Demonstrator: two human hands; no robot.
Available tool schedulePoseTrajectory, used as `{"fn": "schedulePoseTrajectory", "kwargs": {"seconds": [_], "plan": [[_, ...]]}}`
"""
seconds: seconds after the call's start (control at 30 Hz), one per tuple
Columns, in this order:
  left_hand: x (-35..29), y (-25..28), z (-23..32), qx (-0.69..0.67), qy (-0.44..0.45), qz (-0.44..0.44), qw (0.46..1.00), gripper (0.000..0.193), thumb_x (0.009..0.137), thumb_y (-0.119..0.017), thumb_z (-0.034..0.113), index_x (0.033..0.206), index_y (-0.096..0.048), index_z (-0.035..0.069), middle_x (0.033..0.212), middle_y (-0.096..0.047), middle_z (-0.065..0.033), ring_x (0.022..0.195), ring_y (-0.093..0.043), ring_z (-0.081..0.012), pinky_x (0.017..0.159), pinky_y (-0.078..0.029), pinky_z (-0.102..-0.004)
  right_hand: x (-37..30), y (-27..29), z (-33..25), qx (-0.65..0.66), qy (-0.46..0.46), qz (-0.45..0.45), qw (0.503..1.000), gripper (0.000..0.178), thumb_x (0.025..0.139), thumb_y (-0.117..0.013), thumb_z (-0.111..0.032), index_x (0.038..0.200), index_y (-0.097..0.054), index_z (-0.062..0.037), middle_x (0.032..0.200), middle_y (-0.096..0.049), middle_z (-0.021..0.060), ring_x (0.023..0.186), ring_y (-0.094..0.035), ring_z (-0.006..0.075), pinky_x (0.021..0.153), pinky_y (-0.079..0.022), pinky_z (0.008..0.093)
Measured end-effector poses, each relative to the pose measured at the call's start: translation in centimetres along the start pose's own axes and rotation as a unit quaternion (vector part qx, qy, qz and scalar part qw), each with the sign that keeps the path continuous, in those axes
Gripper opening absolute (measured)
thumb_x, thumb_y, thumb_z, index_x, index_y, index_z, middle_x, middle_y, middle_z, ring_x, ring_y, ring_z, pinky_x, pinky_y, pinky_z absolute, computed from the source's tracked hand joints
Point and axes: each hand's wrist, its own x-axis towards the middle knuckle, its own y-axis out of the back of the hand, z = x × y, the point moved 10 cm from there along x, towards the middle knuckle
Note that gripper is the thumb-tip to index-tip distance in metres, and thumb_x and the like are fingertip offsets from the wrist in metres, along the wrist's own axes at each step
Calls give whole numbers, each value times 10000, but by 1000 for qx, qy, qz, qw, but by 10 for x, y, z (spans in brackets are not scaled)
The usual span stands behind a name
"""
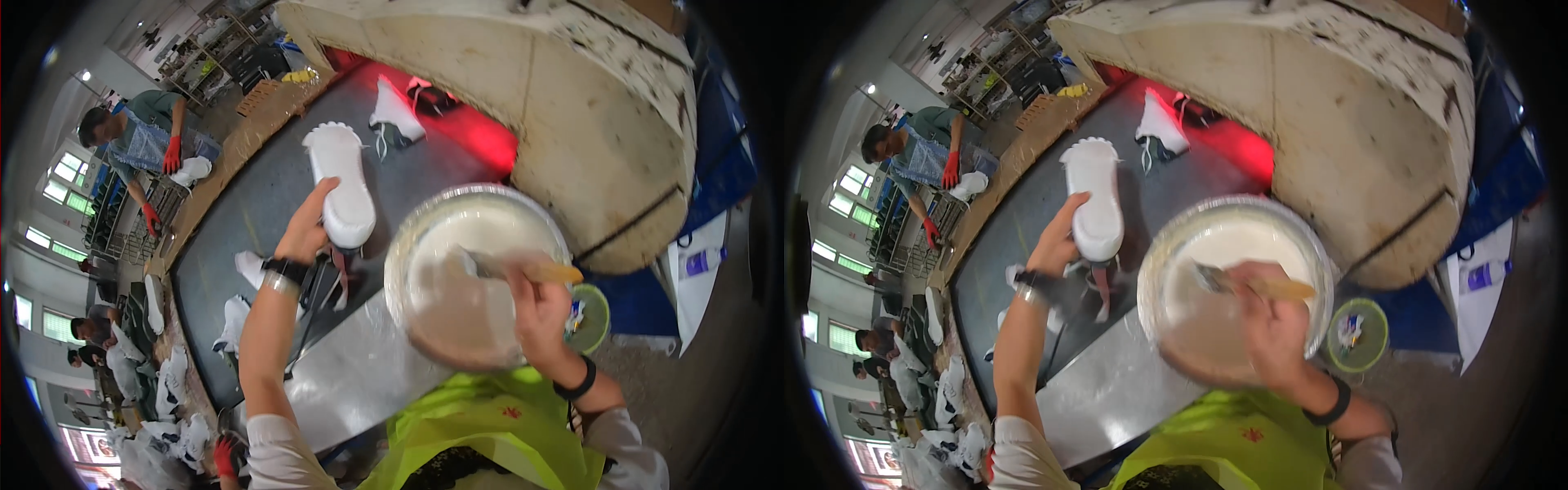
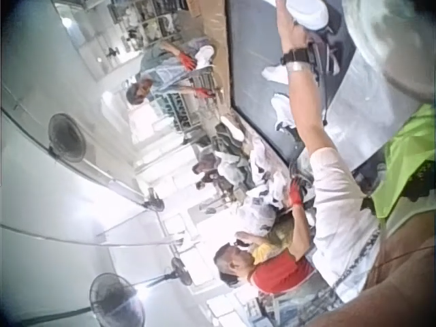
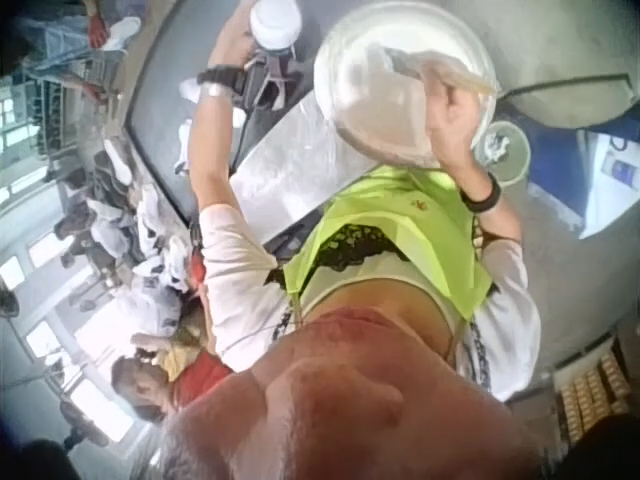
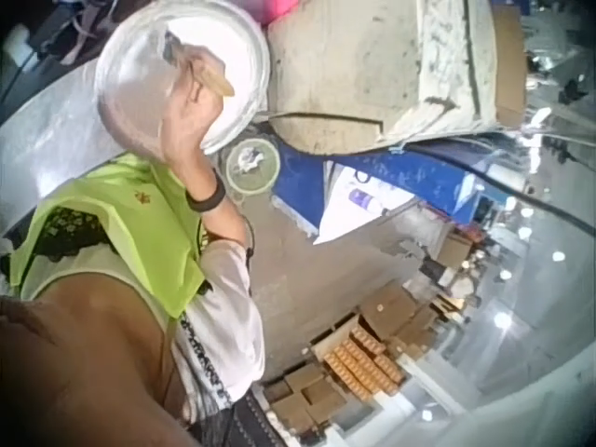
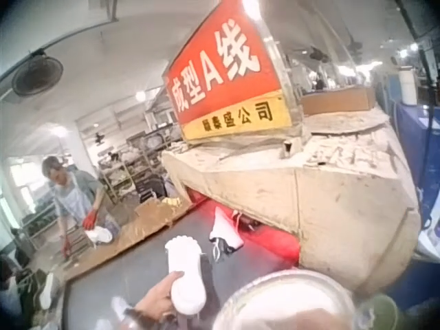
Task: Applying glue to the bottom of shoe soles using a brush in a production line setting.
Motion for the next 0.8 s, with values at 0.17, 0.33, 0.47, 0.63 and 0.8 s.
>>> {"fn": "schedulePoseTrajectory", "kwargs": {"seconds": [0.17,0.33,0.47,0.63,0.8], "plan": [[210,147,-78,48,-48,222,973,1022,648,-797,396,1353,-287,-140,1138,-552,-259,980,-604,-351,828,-508,-435,15,12,6,-35,13,10,999,120,926,-506,38,1019,-582,39,1061,-574,104,968,-558,149,851,-458,266],[255,91,-98,477,92,311,817,1191,677,-618,731,1467,-157,-33,1408,-305,-335,1220,-421,-478,986,-382,-539,22,43,38,-94,-38,78,992,135,922,-506,21,1042,-567,34,1087,-568,122,1012,-564,177,884,-465,295],[245,103,-71,561,-1,222,798,1069,711,-668,639,1380,-303,-110,1409,-348,-290,1295,-347,-471,1040,-282,-586,36,19,34,-47,-57,35,997,152,929,-484,22,1062,-554,42,1113,-565,130,1028,-567,184,909,-457,304],[53,23,-67,776,-251,127,564,1157,621,-719,648,1360,-299,-136,1410,-333,-304,1373,-217,-474,1088,-157,-624,29,21,23,-11,-40,35,999,166,951,-486,-8,1093,-552,47,1151,-564,130,1032,-577,182,913,-471,303],[-28,80,-104,831,-143,157,514,1218,595,-741,648,1418,-242,-99,1483,-237,-294,1410,-132,-464,1122,-142,-589,10,16,18,-6,-60,-4,998,171,961,-498,-30,1100,-551,54,1136,-567,117,1039,-578,178,893,-485,296]]}}
